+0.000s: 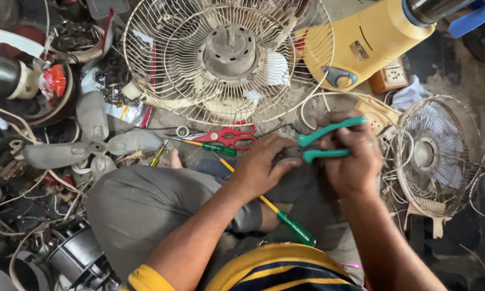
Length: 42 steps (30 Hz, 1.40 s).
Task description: The person disassembles a fan by removing the blades and unscrewing the motor housing with a screwdriver and pliers to access the internal wiring.
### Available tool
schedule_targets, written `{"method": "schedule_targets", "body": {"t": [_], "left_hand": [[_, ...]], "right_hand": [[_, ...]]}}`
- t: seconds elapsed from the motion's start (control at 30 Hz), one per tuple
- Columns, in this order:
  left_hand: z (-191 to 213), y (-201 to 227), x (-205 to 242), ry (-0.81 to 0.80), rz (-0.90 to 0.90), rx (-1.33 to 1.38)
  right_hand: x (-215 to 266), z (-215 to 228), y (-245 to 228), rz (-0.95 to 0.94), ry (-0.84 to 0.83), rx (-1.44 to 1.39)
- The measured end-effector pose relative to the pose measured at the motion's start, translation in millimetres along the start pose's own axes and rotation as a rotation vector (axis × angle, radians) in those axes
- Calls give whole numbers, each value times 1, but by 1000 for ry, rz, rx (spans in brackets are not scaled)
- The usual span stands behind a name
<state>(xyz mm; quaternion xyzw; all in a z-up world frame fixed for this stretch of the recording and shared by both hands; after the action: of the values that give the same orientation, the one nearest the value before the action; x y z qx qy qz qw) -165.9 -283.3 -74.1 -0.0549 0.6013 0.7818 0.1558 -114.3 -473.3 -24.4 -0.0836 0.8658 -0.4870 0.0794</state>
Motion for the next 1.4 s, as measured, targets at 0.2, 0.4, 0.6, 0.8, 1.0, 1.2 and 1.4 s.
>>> {"method": "schedule_targets", "body": {"t": [0.2, 0.4, 0.6, 0.8, 1.0, 1.2, 1.4], "left_hand": [[17, -126, 20, 470, 862, 1102], [32, -161, -26, 458, 385, 1324], [40, -128, -74, 493, 357, 1606], [38, -122, -65, 571, 359, 1632], [33, -126, -73, 565, 307, 1656], [35, -122, -67, 590, 407, 1663], [36, -118, -68, 583, 401, 1676]], "right_hand": [[-36, 18, -99, 245, -160, 49], [-107, -26, -142, 238, -259, 14], [-130, -128, -105, 174, -295, 295], [-148, -175, -72, 96, -462, 487], [-157, -182, -55, 48, -483, 586], [-161, -189, -54, 58, -454, 707], [-162, -195, -55, 36, -478, 683]]}}
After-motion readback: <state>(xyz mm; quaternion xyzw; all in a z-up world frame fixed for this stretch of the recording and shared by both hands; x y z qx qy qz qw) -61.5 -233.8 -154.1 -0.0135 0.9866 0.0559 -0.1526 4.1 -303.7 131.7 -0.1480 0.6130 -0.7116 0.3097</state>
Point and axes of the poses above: each hand's wrist, its own x-axis away from the middle knuckle, its own z-axis out of the back of the hand, y = z × x, the point moved 4 cm from there along -x, towards the middle knuckle, and after that the axes turned 6 degrees about -y, right-handed, at the moved point
